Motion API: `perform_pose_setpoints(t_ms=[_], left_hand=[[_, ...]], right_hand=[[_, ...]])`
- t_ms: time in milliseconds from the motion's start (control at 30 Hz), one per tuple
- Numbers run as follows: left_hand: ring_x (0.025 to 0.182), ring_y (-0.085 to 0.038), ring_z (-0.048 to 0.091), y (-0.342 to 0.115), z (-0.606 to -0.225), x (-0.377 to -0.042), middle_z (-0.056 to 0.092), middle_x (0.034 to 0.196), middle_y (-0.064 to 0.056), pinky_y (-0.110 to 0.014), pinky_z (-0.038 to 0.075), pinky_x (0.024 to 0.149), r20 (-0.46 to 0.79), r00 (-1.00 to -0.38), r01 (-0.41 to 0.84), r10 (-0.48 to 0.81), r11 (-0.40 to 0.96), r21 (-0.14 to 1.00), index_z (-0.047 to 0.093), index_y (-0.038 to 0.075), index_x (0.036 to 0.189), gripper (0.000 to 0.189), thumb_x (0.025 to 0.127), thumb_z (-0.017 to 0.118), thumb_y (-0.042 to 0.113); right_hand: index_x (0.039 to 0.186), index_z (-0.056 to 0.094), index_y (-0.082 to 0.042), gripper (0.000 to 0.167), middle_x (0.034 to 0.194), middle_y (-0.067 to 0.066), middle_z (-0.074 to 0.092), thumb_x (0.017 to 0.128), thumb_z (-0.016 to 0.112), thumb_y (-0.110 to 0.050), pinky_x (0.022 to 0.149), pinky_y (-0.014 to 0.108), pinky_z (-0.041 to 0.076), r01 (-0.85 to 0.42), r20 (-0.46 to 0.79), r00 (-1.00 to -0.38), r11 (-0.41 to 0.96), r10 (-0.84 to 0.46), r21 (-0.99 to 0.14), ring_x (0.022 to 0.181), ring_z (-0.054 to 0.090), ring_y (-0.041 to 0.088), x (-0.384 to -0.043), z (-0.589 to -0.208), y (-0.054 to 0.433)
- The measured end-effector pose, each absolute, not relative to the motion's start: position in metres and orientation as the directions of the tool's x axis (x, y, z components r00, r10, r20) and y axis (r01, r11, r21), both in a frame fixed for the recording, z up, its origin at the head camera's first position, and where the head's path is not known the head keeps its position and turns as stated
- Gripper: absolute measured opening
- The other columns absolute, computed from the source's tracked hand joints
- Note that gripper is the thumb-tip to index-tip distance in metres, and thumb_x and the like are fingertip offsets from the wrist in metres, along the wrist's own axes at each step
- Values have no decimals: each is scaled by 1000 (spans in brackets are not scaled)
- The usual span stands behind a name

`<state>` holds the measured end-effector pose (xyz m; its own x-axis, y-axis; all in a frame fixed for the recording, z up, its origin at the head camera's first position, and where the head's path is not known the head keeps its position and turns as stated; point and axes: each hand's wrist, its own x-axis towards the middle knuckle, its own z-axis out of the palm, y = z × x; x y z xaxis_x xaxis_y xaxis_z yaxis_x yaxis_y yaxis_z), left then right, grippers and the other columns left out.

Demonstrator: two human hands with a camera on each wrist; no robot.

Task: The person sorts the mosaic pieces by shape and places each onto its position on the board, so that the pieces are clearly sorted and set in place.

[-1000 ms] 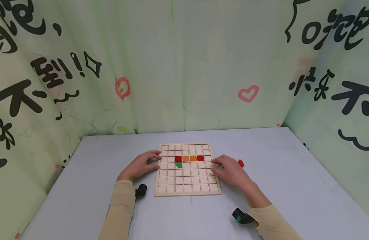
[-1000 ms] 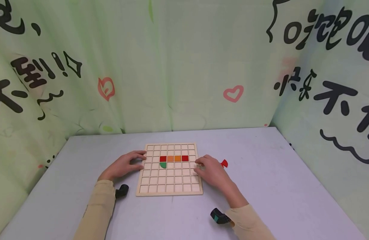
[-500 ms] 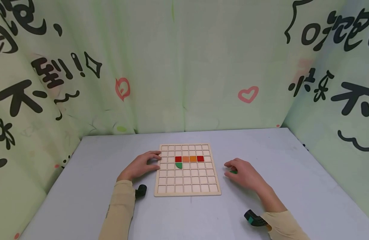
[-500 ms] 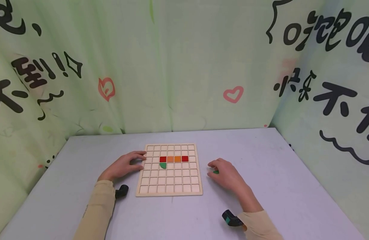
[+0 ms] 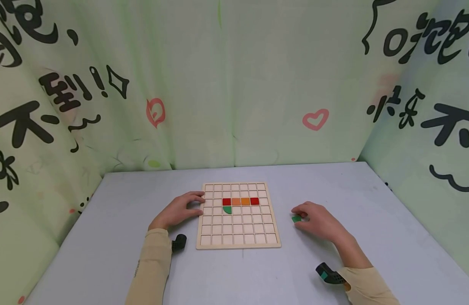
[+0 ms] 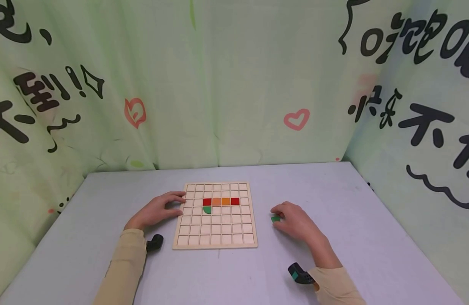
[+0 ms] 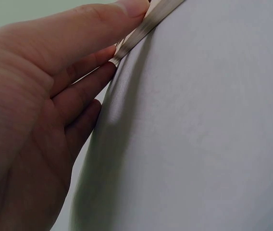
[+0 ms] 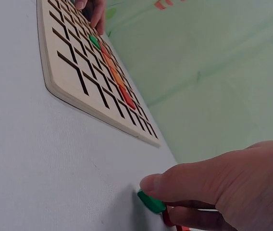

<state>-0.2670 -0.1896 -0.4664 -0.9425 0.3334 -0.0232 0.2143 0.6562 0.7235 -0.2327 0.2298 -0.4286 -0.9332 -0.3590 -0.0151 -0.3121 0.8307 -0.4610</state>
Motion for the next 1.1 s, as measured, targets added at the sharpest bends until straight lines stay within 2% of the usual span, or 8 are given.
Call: perform_pose_setpoints(t_ms=[400, 600, 867, 1100], left_hand=[[142, -28, 34, -191, -467, -267, 46, 148, -3, -47, 30, 115, -9, -936, 234, 351, 643, 729, 67, 10, 123, 38, 87, 75, 21], [142, -27, 34, -191, -467, -267, 46, 148, -2, -47, 30, 115, -9, -937, 234, 349, 646, 727, 67, 10, 122, 37, 88, 75, 21], [142, -27, 34, -190, -465, -267, 46, 148, -2, -46, 30, 115, -15, -937, 230, 348, 650, 725, 67, 10, 122, 37, 88, 75, 21], [141, -27, 34, -191, -466, -267, 46, 148, -3, -46, 30, 115, -10, -936, 236, 352, 647, 725, 67, 10, 122, 38, 87, 75, 21]], right_hand=[[106, 70, 1, 26, 100, 6, 62, 81, 69, 7, 78, 39, 54, -362, 4, -915, 815, -404, -453, 87, 57, 19, -233, -432, 231], [105, 71, -2, 23, 93, 1, 61, 82, 71, 4, 74, 34, 53, -375, 5, -910, 816, -415, -439, 82, 55, 15, -233, -434, 229], [106, 73, -6, 22, 101, 0, 63, 84, 75, -5, 76, 34, 52, -423, 8, -887, 803, -462, -420, 86, 56, 13, -234, -433, 231], [104, 73, -10, 15, 100, -5, 64, 90, 69, -6, 78, 32, 53, -507, 48, -841, 756, -539, -414, 90, 60, 14, -236, -432, 236]])
